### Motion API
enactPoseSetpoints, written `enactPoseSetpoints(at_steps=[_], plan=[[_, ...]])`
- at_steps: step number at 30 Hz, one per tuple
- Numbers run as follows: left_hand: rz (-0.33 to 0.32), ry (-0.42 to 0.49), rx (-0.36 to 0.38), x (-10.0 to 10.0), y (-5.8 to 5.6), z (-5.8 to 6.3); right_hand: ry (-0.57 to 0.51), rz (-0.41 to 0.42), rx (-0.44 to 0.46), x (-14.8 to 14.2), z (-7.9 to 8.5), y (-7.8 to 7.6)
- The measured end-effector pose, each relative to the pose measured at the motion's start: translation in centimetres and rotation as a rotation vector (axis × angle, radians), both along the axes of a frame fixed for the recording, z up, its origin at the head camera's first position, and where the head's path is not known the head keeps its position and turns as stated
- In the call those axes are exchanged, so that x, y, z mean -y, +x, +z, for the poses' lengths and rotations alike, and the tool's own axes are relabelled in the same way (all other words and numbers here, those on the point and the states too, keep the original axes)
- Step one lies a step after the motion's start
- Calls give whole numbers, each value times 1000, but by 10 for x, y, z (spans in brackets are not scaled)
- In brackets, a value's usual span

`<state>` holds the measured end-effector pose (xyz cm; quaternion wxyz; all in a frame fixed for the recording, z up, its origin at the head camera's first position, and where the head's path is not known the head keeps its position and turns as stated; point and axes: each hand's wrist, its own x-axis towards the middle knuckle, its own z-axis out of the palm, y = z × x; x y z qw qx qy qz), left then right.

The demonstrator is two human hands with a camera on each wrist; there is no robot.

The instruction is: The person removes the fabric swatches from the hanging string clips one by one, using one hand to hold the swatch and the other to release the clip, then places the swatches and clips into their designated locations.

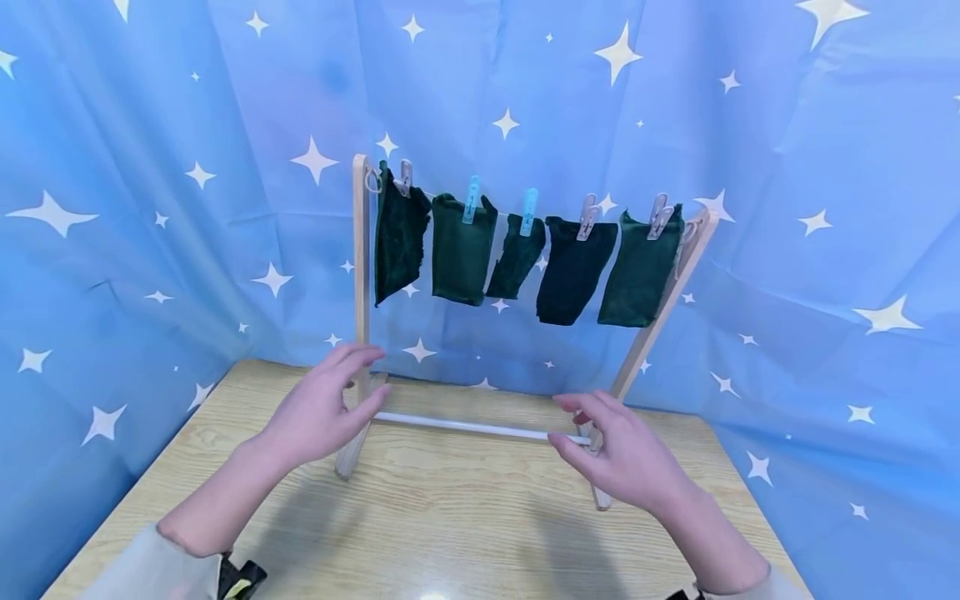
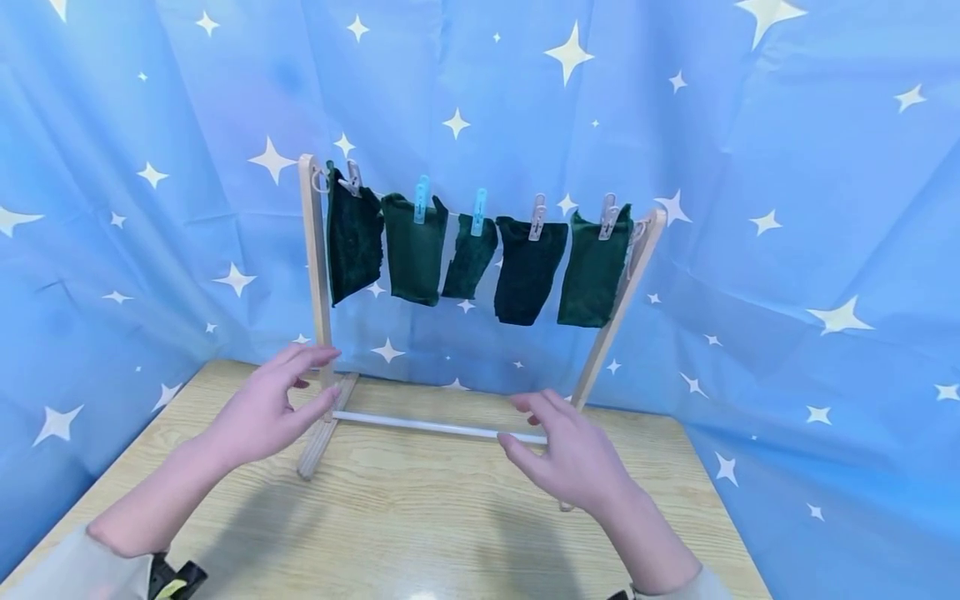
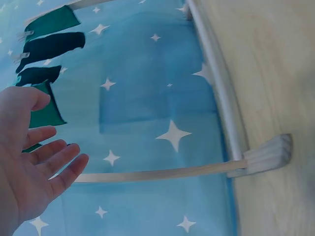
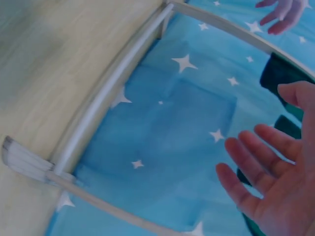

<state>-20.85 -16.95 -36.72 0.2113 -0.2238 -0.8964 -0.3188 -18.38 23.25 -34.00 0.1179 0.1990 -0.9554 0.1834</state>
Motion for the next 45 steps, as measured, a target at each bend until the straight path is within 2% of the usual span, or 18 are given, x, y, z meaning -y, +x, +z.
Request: enactPoseSetpoints(at_steps=[5,11,16,19,27,31,40,45], plan=[[-17,140,-20,-3,-16,23,-25,65,-42,8,20,-9],[6,278,-53,-7,-38,55,-37,109,-50,21,45,-21],[69,314,-145,-9,-53,74,-42,140,-49,31,63,-31],[107,322,-160,-12,-59,82,-45,160,-37,37,71,-36],[179,321,-180,-21,-72,97,-28,213,-18,58,92,-45],[205,316,-165,-26,-76,103,-37,224,-14,69,106,-51],[247,356,-144,-34,-81,109,-141,237,-30,97,139,-68],[265,370,-150,-37,-80,112,-200,251,-50,110,147,-73]])
